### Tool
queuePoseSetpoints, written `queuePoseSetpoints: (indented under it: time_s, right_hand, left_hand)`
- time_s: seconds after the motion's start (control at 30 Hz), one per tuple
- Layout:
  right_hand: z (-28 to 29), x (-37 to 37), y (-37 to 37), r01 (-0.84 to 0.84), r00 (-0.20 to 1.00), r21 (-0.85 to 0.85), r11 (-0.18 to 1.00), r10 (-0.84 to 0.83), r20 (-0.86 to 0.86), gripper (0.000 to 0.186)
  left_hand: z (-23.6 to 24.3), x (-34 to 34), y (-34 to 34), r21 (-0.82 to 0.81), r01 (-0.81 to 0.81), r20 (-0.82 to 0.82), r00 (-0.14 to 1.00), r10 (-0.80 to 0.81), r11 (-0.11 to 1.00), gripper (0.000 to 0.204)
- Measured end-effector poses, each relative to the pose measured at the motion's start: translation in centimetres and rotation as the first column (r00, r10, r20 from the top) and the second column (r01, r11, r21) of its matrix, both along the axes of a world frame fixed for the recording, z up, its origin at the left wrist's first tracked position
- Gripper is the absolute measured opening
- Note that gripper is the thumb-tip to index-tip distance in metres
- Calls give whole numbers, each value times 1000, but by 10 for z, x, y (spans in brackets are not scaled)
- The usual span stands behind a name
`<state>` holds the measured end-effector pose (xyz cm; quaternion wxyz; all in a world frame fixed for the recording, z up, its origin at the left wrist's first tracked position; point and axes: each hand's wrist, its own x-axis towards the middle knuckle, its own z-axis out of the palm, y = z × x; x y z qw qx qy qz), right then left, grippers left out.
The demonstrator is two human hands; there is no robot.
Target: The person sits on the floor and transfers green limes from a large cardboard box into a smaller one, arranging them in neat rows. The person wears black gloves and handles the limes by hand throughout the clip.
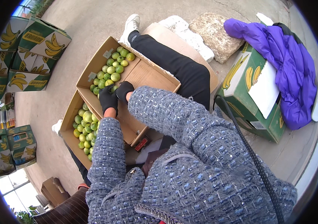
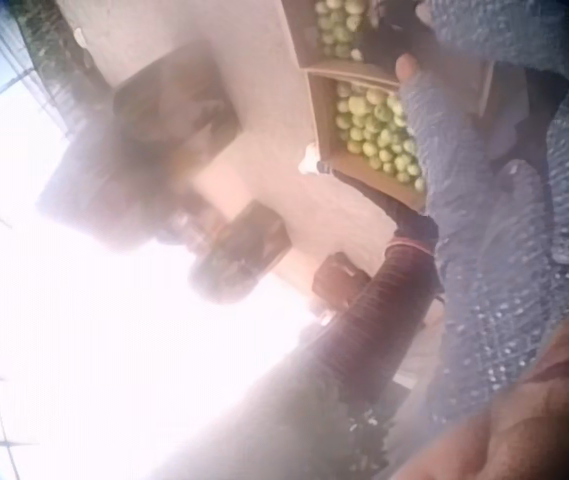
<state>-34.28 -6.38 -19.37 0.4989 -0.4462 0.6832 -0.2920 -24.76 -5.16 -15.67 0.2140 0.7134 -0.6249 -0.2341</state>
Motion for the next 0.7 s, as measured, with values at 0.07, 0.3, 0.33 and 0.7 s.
queuePoseSetpoints:
  time_s: [0.07, 0.3, 0.33, 0.7]
  right_hand:
    - [-34, -17, -14, 94, 980, -4, 996, -92, 178, 26]
    - [-14, -18, -4, 41, 963, -4, 999, -38, 266, 29]
    - [-14, -15, -4, 57, 983, -93, 994, -39, 181, 28]
    - [-12, -18, -10, 53, 983, -88, 995, -37, 180, 20]
  left_hand:
    - [9, -23, -6, 25, 46, 85, 995, -48, 999, 40]
    - [17, -20, 2, 64, -16, 155, 988, 6, 998, 45]
    - [11, -12, 5, 1, 33, 106, 994, -33, 999, 44]
    - [17, -20, 20, 452, -67, 439, 885, -157, 890, 47]
